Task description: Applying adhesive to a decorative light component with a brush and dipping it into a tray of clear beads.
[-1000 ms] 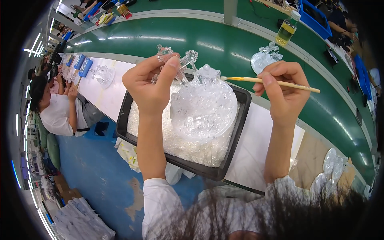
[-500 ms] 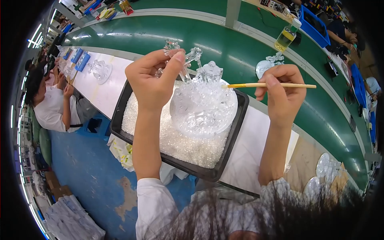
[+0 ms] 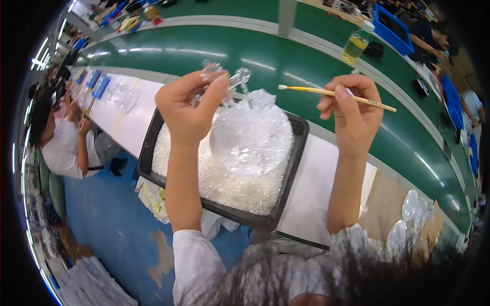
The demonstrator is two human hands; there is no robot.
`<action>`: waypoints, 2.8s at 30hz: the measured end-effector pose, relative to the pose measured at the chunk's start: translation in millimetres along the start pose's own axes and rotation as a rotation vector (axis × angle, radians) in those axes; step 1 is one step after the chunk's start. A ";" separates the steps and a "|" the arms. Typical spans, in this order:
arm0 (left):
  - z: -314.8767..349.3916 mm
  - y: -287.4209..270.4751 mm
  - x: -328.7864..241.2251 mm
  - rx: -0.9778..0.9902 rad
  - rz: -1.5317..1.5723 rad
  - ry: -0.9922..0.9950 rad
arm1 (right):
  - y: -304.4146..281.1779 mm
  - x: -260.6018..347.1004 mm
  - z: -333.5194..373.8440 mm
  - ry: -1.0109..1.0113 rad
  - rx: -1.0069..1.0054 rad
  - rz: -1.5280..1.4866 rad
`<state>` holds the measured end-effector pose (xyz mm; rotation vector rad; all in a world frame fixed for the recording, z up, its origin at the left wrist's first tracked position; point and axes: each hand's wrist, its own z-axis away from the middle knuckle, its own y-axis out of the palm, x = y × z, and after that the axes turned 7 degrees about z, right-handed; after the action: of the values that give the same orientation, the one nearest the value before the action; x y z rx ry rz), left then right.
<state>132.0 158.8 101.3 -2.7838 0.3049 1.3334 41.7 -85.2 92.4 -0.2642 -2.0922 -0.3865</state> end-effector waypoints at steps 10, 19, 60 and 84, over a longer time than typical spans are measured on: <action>13.1 1.4 -4.3 0.187 -0.074 0.153 | -105.2 85.6 26.4 -0.085 -0.169 0.206; 40.7 91.8 -37.0 0.617 -0.121 0.124 | -204.7 80.1 153.4 0.156 -0.407 0.312; -25.5 389.3 48.8 1.162 -0.578 0.144 | -214.6 31.8 247.9 0.131 -0.756 0.096; -83.3 275.5 -22.9 0.945 -0.941 0.390 | -206.8 1.7 248.1 0.191 -0.149 1.515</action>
<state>128.6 -117.6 184.9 -1.8753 -0.2879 0.2753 -223.8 -183.7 -63.0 -1.6396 -1.1773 0.3517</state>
